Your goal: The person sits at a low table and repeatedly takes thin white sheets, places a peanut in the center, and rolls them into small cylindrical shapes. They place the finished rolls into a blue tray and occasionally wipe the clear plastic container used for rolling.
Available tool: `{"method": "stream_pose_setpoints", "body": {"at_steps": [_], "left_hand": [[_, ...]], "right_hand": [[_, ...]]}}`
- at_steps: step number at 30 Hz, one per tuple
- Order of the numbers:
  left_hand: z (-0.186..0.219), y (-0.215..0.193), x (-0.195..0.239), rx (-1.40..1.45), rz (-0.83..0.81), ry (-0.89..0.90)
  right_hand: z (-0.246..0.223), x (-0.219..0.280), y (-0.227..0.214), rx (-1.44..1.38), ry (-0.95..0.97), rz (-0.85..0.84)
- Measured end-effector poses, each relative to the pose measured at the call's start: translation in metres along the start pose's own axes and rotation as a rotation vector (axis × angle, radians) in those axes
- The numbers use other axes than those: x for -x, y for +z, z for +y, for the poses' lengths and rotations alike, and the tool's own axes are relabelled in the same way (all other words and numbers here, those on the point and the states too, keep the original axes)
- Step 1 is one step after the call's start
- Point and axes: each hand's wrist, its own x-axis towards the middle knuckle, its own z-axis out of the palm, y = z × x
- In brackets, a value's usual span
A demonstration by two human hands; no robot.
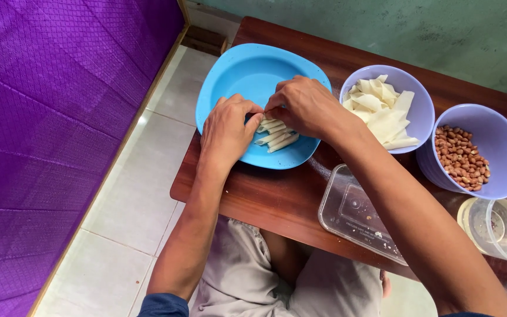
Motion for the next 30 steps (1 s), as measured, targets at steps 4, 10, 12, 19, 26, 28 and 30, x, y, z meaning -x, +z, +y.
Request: {"method": "stream_pose_setpoints", "body": {"at_steps": [4, 10, 12, 19, 26, 28, 30], "left_hand": [[0.001, 0.000, 0.000, 0.003, -0.025, -0.026], [0.000, 0.001, -0.001, -0.004, -0.034, -0.019], [0.001, 0.001, -0.001, 0.024, -0.024, -0.022], [0.003, -0.003, -0.001, 0.060, 0.009, 0.003], [0.018, -0.015, 0.008, 0.100, 0.115, 0.080], [0.036, -0.020, 0.019, 0.121, 0.154, 0.120], [0.061, -0.023, 0.036, 0.200, 0.210, 0.208]], "right_hand": [[0.006, -0.001, 0.003, -0.001, 0.018, -0.004], [0.005, -0.001, 0.002, 0.007, 0.032, -0.043], [0.005, -0.001, 0.002, -0.004, 0.029, -0.046], [0.000, 0.000, -0.002, -0.002, 0.031, -0.029], [-0.028, 0.036, -0.036, 0.057, -0.079, 0.194], [-0.043, 0.068, -0.052, 0.033, -0.134, 0.300], [-0.056, 0.107, -0.059, -0.077, -0.100, 0.426]]}}
